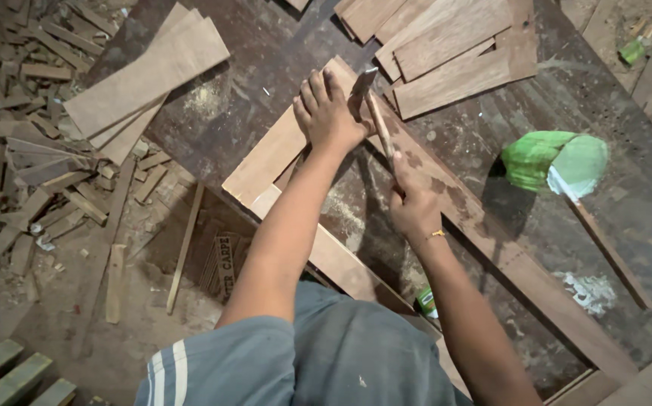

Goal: The person assembles a wooden frame by applying adhesive to wood joints, positioning wooden components together, and hammering nails into the wood to secure the structure.

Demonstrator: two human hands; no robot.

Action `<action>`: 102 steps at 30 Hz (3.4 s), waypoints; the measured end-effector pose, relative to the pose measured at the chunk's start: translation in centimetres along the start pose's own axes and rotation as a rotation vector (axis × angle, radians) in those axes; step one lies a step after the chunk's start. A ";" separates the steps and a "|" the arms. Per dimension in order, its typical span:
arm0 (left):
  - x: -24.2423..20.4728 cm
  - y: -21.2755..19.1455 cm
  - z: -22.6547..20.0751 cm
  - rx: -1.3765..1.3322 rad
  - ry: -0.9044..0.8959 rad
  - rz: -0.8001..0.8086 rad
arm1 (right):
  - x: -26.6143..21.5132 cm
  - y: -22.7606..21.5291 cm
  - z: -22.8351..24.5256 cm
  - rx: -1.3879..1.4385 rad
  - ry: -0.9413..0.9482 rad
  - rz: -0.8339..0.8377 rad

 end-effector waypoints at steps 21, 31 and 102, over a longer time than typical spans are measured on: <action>-0.1 -0.4 -0.1 -0.035 0.029 -0.043 | 1.5 -6.3 4.0 -0.081 0.104 0.022; -0.3 -1.1 -0.4 -0.020 -0.013 0.044 | 2.1 -8.2 4.9 -0.306 0.261 0.293; -0.5 -0.9 -0.4 -0.072 -0.019 0.010 | -4.5 -3.8 0.0 -0.133 -0.006 -0.154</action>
Point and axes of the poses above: each hand's wrist, its own x-axis towards the middle knuckle, its own y-axis out of the palm, z = x × y, the point moved 4 cm from there along x, towards the middle knuckle, and after that the axes turned 4 degrees about -y, right-handed, at the moved point
